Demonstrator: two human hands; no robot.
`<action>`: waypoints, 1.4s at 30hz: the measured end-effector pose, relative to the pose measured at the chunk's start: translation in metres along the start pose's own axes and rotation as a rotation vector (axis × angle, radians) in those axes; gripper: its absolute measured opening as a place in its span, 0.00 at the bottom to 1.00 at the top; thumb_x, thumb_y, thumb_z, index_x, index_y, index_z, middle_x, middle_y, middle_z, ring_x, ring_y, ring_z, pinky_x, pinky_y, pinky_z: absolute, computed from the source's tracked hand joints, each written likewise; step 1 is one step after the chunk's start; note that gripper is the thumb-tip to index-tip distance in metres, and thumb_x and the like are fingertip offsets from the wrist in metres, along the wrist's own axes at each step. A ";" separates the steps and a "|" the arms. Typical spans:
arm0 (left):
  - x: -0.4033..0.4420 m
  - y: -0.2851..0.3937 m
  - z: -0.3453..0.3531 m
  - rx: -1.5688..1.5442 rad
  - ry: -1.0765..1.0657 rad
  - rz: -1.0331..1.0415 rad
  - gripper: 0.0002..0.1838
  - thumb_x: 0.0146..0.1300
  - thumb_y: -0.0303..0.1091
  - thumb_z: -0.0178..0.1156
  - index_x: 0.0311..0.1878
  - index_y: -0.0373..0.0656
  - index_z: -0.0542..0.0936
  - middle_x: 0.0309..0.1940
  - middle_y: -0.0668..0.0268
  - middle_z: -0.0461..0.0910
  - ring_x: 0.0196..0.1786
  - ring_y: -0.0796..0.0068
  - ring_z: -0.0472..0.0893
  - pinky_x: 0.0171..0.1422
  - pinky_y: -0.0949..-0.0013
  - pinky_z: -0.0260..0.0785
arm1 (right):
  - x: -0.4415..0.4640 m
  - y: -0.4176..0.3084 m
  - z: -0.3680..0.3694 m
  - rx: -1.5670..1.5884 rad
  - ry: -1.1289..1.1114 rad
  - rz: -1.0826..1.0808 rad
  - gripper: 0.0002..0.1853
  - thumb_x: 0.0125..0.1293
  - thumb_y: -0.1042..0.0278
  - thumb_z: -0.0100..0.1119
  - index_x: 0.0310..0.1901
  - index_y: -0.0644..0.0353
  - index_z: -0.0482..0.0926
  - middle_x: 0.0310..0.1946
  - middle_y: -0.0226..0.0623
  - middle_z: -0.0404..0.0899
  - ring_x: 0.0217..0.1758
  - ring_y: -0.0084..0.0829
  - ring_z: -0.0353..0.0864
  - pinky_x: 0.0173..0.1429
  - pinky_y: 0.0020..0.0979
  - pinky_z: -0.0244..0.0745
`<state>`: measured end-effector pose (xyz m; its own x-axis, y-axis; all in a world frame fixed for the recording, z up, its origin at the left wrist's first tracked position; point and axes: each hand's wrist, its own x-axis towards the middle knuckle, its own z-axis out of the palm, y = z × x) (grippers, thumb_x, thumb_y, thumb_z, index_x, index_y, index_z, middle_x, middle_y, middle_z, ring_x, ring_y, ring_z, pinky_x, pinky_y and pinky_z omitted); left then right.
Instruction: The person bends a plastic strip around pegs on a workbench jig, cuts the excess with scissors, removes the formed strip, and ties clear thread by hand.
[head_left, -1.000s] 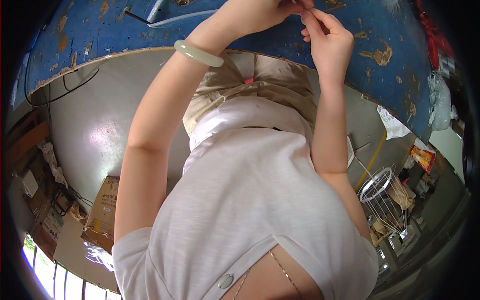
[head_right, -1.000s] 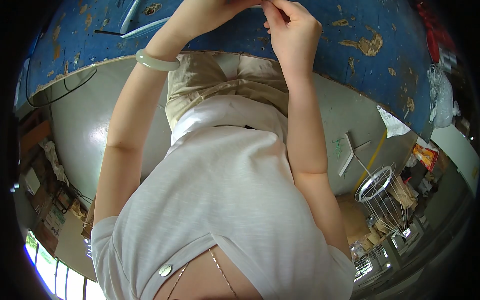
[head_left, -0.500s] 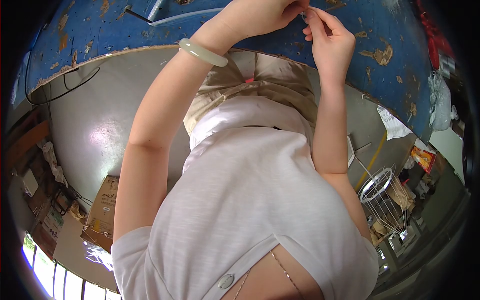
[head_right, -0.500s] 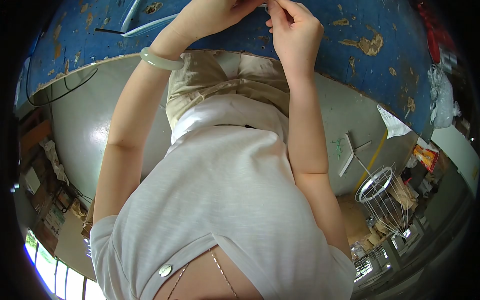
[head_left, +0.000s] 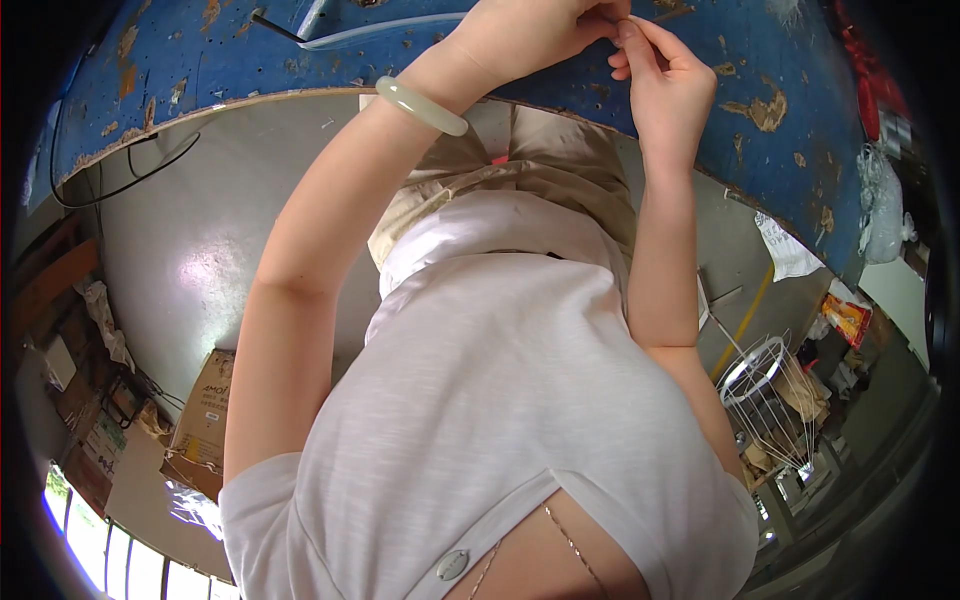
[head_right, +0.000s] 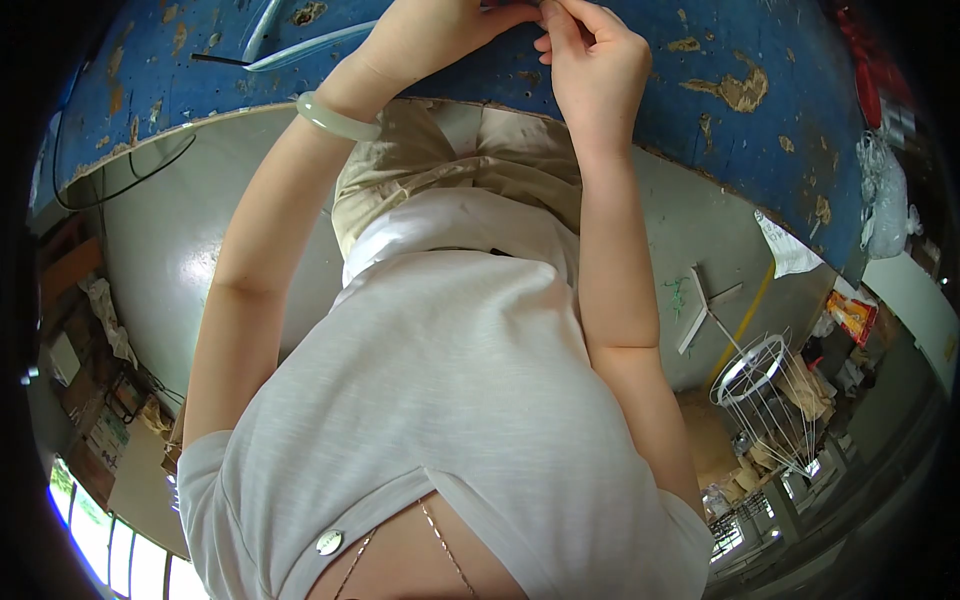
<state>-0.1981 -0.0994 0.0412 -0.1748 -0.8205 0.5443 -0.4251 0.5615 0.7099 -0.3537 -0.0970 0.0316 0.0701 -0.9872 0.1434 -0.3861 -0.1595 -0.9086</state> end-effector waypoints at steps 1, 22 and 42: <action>0.000 0.000 0.001 -0.015 0.006 -0.005 0.05 0.52 0.24 0.60 0.33 0.37 0.76 0.26 0.53 0.78 0.33 0.48 0.78 0.38 0.59 0.71 | 0.000 0.000 0.000 0.009 -0.003 0.003 0.10 0.65 0.70 0.60 0.42 0.67 0.83 0.27 0.33 0.82 0.25 0.17 0.76 0.31 0.20 0.72; 0.002 -0.003 0.007 -0.143 0.018 -0.216 0.04 0.54 0.27 0.59 0.31 0.36 0.79 0.24 0.51 0.79 0.31 0.50 0.81 0.37 0.61 0.72 | -0.008 0.004 0.002 -0.120 0.129 -0.140 0.08 0.58 0.77 0.65 0.40 0.66 0.83 0.27 0.32 0.82 0.29 0.16 0.78 0.33 0.18 0.72; 0.005 -0.005 0.006 -0.113 -0.004 -0.178 0.05 0.53 0.27 0.59 0.30 0.36 0.80 0.25 0.50 0.79 0.32 0.49 0.80 0.38 0.61 0.72 | -0.008 0.012 0.004 -0.070 0.124 -0.277 0.06 0.58 0.80 0.63 0.36 0.65 0.77 0.26 0.28 0.80 0.27 0.14 0.74 0.33 0.17 0.70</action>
<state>-0.2025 -0.1065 0.0378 -0.1091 -0.9082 0.4042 -0.3476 0.4158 0.8404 -0.3553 -0.0911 0.0181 0.0703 -0.8991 0.4321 -0.4309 -0.4181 -0.7997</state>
